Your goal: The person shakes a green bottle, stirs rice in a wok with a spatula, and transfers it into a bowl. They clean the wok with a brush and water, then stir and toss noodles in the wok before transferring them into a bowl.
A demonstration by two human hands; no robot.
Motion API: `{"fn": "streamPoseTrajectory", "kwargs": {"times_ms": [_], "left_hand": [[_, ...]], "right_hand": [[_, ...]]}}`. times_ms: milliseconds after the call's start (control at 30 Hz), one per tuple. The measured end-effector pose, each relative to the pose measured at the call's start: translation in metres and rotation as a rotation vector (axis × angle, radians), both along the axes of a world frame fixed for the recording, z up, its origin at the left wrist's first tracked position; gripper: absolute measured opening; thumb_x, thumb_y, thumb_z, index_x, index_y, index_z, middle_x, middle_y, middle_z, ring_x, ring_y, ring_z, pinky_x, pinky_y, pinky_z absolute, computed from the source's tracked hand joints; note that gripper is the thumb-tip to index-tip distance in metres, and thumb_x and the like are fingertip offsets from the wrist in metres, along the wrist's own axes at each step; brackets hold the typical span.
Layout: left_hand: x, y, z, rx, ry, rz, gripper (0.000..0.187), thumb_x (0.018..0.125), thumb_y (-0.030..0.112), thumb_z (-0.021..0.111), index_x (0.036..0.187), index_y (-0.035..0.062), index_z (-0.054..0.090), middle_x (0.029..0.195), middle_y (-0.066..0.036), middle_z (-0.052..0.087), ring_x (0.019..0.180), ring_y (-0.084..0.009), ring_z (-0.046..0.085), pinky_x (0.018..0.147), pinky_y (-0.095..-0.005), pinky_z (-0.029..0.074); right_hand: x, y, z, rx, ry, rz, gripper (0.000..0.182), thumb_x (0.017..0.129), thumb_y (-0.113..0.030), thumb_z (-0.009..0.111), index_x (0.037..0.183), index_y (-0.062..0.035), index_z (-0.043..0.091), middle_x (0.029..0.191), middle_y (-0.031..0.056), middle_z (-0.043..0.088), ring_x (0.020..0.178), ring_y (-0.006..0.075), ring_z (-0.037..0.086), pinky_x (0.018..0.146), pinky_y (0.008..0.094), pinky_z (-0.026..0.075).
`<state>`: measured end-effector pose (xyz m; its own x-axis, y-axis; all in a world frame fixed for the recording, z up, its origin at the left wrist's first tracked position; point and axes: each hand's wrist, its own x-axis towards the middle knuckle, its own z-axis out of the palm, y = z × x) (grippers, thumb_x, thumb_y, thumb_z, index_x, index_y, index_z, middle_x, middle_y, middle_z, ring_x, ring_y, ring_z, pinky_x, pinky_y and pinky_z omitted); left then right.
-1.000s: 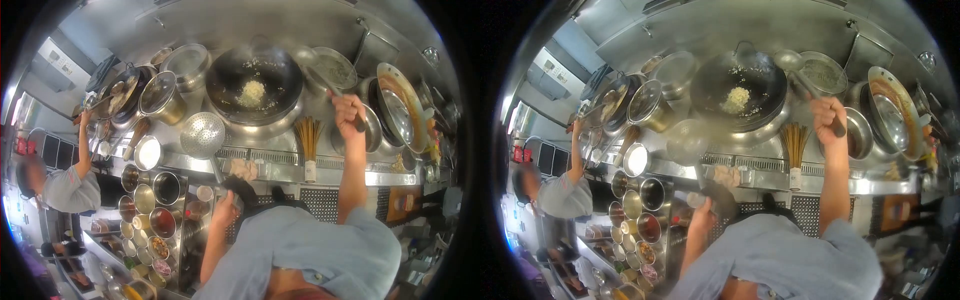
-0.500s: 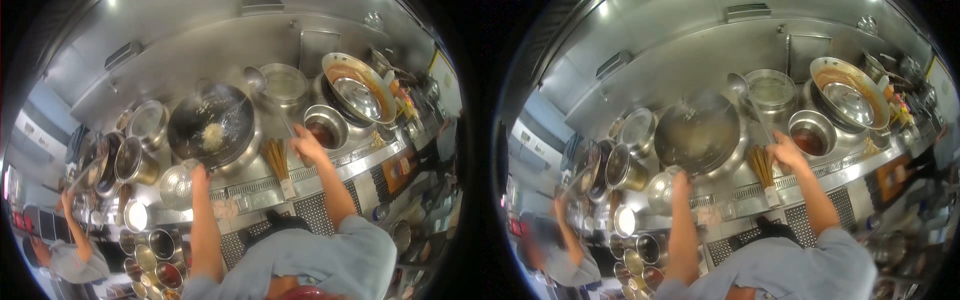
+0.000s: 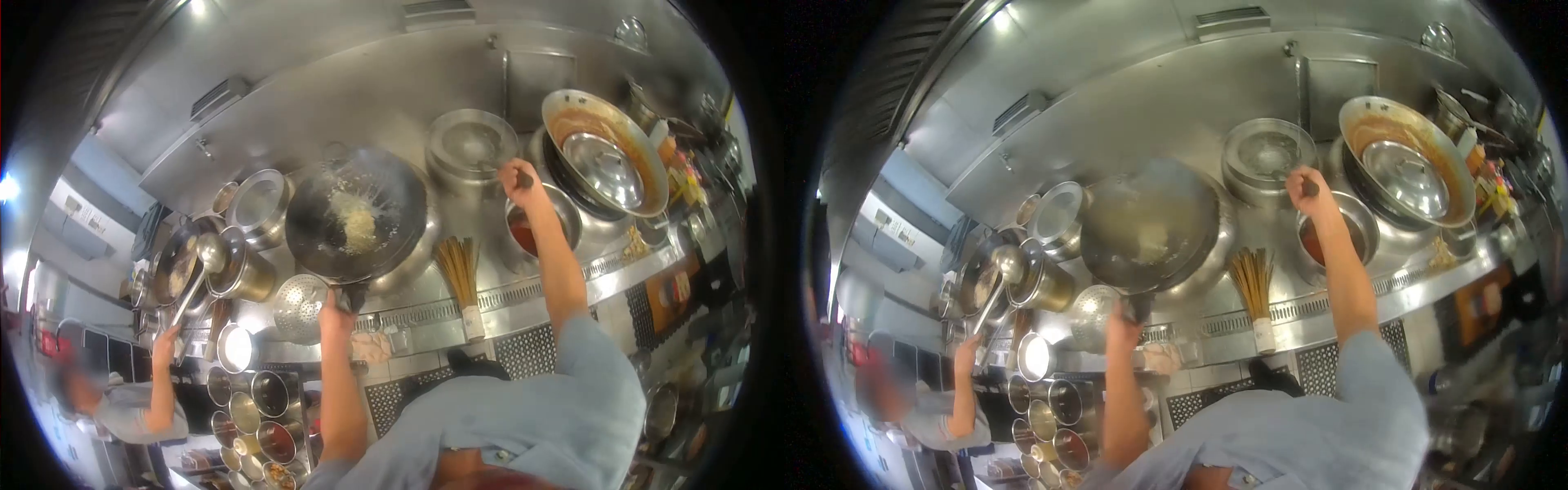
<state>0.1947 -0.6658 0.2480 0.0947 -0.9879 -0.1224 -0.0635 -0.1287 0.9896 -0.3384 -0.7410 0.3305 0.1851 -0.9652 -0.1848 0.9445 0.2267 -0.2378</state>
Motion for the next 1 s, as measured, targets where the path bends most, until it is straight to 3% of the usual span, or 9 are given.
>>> {"fn": "streamPoseTrajectory", "kwargs": {"times_ms": [200, 367, 433, 533, 667, 733, 800, 900, 1000], "left_hand": [[0.063, 0.105, -0.013, 0.325, 0.520, 0.053, 0.031, 0.095, 0.032, 0.056, 0.101, 0.0018, 0.061, 0.067, -0.005, 0.054, 0.057, -0.0178, 0.051, 0.053, -0.0334, 0.044], [0.055, 0.164, -0.005, 0.152, 0.811, -0.093, 0.038, 0.093, 0.023, 0.056, 0.123, 0.0014, 0.051, 0.120, -0.015, 0.058, 0.110, -0.0275, 0.057, 0.092, -0.0394, 0.049], [0.049, 0.160, -0.001, 0.254, 0.858, -0.152, 0.040, 0.095, 0.025, 0.051, 0.127, 0.0010, 0.049, 0.124, -0.018, 0.056, 0.115, -0.0312, 0.055, 0.099, -0.0417, 0.045], [0.023, 0.132, 0.048, 0.367, 1.157, -0.459, 0.056, 0.097, 0.042, 0.043, 0.134, 0.0011, 0.043, 0.132, -0.018, 0.051, 0.120, -0.0315, 0.051, 0.100, -0.0415, 0.043], [-0.022, 0.082, 0.072, 0.403, 1.319, -0.683, 0.060, 0.099, 0.046, 0.034, 0.140, 0.0024, 0.031, 0.140, -0.024, 0.040, 0.131, -0.0402, 0.038, 0.107, -0.0544, 0.032], [-0.036, 0.071, 0.089, 0.380, 1.312, -0.598, 0.056, 0.099, 0.045, 0.037, 0.136, 0.0025, 0.037, 0.137, -0.023, 0.043, 0.127, -0.0378, 0.042, 0.106, -0.0537, 0.033], [-0.046, 0.051, 0.078, 0.338, 1.353, -0.515, 0.054, 0.099, 0.044, 0.038, 0.134, 0.0028, 0.040, 0.136, -0.022, 0.045, 0.124, -0.0364, 0.045, 0.104, -0.0540, 0.034], [-0.031, 0.047, 0.094, 0.423, 1.491, -0.396, 0.049, 0.098, 0.040, 0.044, 0.125, -0.0010, 0.044, 0.117, -0.022, 0.054, 0.103, -0.0300, 0.055, 0.093, -0.0496, 0.043], [-0.006, 0.038, 0.098, 0.505, 1.523, -0.237, 0.036, 0.094, 0.031, 0.052, 0.108, -0.0021, 0.049, 0.094, -0.017, 0.055, 0.080, -0.0255, 0.055, 0.076, -0.0410, 0.050]], "right_hand": [[0.082, 0.046, 0.052, 0.018, 0.080, -0.051, 0.011, 0.085, -0.008, 0.048, 0.074, -0.0050, 0.047, 0.060, -0.0034, 0.047, 0.047, 0.0064, 0.049, 0.039, 0.0191, 0.044], [0.158, 0.092, 0.074, -0.109, -0.069, 0.021, 0.022, 0.084, -0.009, 0.049, 0.101, 0.0054, 0.046, 0.064, -0.0038, 0.048, 0.049, 0.0066, 0.049, 0.040, 0.0203, 0.043], [0.190, 0.114, 0.079, -0.153, -0.177, 0.104, 0.029, 0.084, -0.009, 0.050, 0.108, 0.0069, 0.044, 0.067, -0.0021, 0.049, 0.051, 0.0082, 0.050, 0.042, 0.0220, 0.044], [0.241, 0.143, 0.070, -0.165, -0.253, 0.129, 0.026, 0.085, -0.009, 0.049, 0.106, 0.0059, 0.045, 0.068, -0.0013, 0.050, 0.051, 0.0088, 0.050, 0.043, 0.0230, 0.046], [0.298, 0.164, 0.052, -0.078, -0.328, 0.174, 0.029, 0.083, -0.005, 0.048, 0.107, 0.0075, 0.040, 0.067, -0.0004, 0.050, 0.050, 0.0117, 0.051, 0.044, 0.0245, 0.046], [0.317, 0.162, 0.025, -0.074, -0.431, 0.227, 0.020, 0.086, -0.012, 0.051, 0.086, 0.0071, 0.053, 0.066, 0.0015, 0.052, 0.052, 0.0116, 0.051, 0.045, 0.0235, 0.046], [0.349, 0.187, 0.031, -0.061, 0.236, -0.019, 0.030, 0.089, -0.026, 0.055, 0.090, 0.0040, 0.058, 0.067, 0.0040, 0.059, 0.055, 0.0124, 0.055, 0.048, 0.0241, 0.047], [0.327, 0.214, 0.049, -0.067, 1.216, 0.335, 0.042, 0.089, -0.041, 0.057, 0.091, 0.0012, 0.062, 0.071, 0.0089, 0.064, 0.063, 0.0168, 0.062, 0.055, 0.0293, 0.051], [0.268, 0.178, -0.080, 0.082, 2.358, -0.132, 0.051, 0.087, -0.046, 0.056, 0.100, 0.0028, 0.062, 0.081, 0.0180, 0.067, 0.081, 0.0326, 0.066, 0.072, 0.0429, 0.051]]}}
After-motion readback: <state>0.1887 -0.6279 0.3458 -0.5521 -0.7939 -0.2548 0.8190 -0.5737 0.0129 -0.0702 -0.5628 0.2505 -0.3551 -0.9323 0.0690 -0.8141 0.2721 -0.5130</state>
